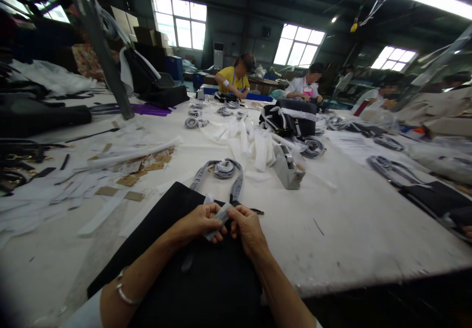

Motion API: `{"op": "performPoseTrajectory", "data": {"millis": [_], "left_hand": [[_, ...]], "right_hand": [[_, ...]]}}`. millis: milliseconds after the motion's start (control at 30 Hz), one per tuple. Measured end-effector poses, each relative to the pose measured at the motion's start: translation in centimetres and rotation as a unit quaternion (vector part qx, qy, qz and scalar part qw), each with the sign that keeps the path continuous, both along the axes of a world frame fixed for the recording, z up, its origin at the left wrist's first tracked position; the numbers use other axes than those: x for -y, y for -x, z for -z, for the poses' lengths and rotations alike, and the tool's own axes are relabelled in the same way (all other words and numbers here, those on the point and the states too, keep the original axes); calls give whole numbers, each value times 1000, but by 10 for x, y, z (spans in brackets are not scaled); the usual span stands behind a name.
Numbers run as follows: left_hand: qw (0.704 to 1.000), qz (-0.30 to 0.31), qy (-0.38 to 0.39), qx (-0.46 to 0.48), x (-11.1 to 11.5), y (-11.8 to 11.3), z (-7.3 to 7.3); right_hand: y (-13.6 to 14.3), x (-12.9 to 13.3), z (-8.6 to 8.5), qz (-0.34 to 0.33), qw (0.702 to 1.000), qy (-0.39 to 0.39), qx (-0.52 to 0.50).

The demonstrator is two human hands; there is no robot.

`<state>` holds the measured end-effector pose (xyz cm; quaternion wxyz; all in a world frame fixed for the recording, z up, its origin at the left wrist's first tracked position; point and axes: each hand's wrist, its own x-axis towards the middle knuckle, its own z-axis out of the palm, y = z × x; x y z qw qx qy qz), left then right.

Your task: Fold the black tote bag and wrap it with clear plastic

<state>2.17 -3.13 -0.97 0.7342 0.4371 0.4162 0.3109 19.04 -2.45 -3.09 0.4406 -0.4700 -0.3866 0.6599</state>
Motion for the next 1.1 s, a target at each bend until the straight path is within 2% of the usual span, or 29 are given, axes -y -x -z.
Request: {"op": "performPoseTrajectory", "data": {"millis": [267,400,467,700,800,1000,1100], "left_hand": [[986,-84,-84,-116,-11,-14,5],[948,-108,-210,-215,-14,-16,10],[929,-117,-244,-253,-16,-16,12],[923,-84,-254,-278,-21,-19,15],[908,-99,-267,-308,-19,-23,15],[872,-140,-292,-367,-16,-26,19],[865,-147,-291,-381,-16,-25,23]], "right_hand": [[1,-2,4,-3,1000,-15,-14],[3,-2,7,-6,1000,-18,-20],[5,-3,9,-8,999,-18,-25],[7,-9,6,4,994,2,-108],[5,-11,8,6,990,7,-137],[11,-14,14,33,997,16,-61],[14,-13,14,29,999,18,-40]]}}
